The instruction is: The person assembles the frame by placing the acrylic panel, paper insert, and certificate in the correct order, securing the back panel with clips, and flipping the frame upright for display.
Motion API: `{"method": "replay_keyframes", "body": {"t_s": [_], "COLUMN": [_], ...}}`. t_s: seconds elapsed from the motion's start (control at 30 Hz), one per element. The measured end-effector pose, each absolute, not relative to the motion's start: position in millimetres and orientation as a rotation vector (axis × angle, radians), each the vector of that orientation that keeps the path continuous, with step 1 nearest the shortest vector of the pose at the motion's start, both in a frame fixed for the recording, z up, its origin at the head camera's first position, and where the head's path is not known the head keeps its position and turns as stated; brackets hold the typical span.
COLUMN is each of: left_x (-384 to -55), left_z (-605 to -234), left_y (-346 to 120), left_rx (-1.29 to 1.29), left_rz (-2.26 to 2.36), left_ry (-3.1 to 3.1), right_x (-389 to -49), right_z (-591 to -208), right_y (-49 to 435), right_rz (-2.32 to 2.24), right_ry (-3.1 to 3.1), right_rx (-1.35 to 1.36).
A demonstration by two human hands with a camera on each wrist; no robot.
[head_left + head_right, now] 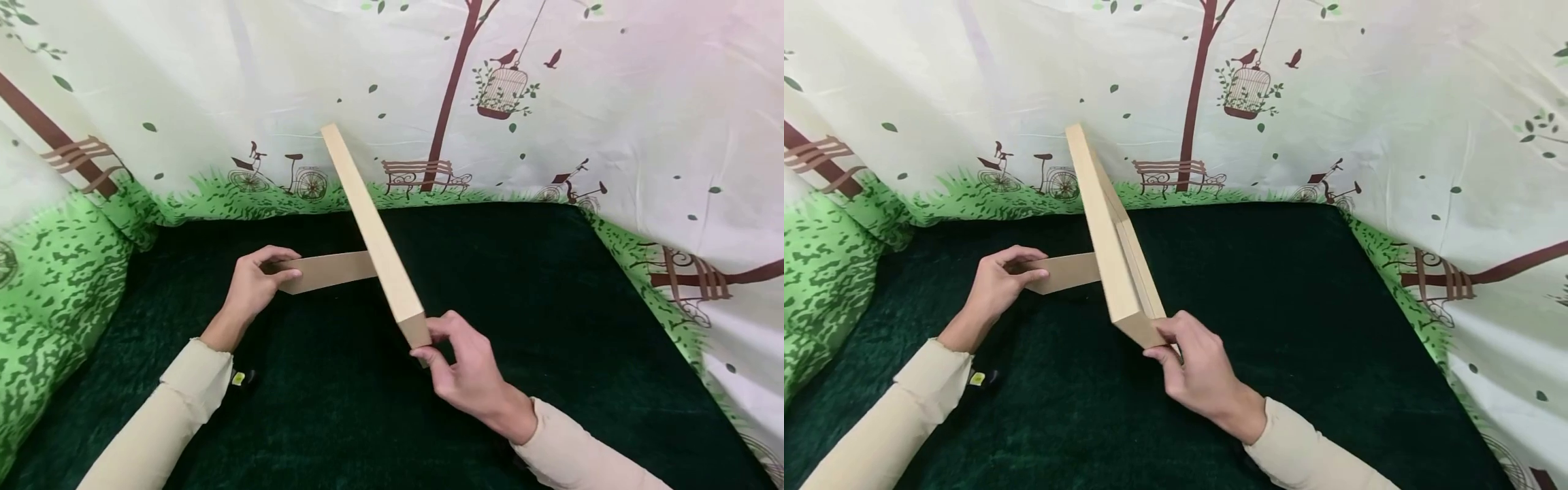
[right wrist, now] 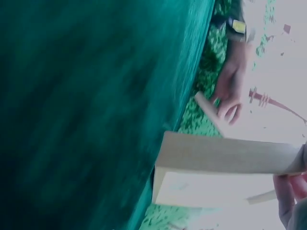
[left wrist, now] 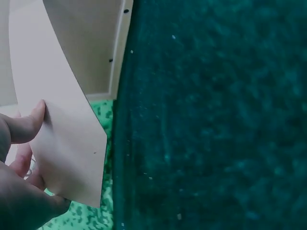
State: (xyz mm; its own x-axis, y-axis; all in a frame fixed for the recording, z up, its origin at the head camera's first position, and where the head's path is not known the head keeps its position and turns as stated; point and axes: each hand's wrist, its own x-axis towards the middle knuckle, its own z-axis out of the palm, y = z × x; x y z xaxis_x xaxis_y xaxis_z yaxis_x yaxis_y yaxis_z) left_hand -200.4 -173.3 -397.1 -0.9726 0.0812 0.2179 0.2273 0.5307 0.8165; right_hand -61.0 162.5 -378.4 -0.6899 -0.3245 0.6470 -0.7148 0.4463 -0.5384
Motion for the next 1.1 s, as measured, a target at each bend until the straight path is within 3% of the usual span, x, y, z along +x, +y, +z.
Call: {"method": "replay_keyframes", "body": {"t_s": [0.4,0.57,0.77,1.1], "left_x": [-207.8,-194.0,-172.4,-165.3], "left_z": [-401.2,-361.5,-302.4,-277.0], "left_y": [-172.6,-162.3,-129.1,-102.5], "left_rx": [-0.243,-0.208,-0.396,-0.47], "left_rz": [-1.272,-1.206,-1.632,-1.983], "left_ry": [-2.628,-2.629,-2.513,-2.546], "right_x": [-57.9,-57.4,-60.9,-63.0], "right_z": [-375.7,-374.3,-376.3,-379.4], "right_y": [132.9,128.5,135.3,155.9], "right_rz": [0.894,0.907,0.971,1.154], "right_ry": [-2.242,-2.313,-2.36,-2.501], "right_rx": [1.004,0.985,1.005,1.129]}}
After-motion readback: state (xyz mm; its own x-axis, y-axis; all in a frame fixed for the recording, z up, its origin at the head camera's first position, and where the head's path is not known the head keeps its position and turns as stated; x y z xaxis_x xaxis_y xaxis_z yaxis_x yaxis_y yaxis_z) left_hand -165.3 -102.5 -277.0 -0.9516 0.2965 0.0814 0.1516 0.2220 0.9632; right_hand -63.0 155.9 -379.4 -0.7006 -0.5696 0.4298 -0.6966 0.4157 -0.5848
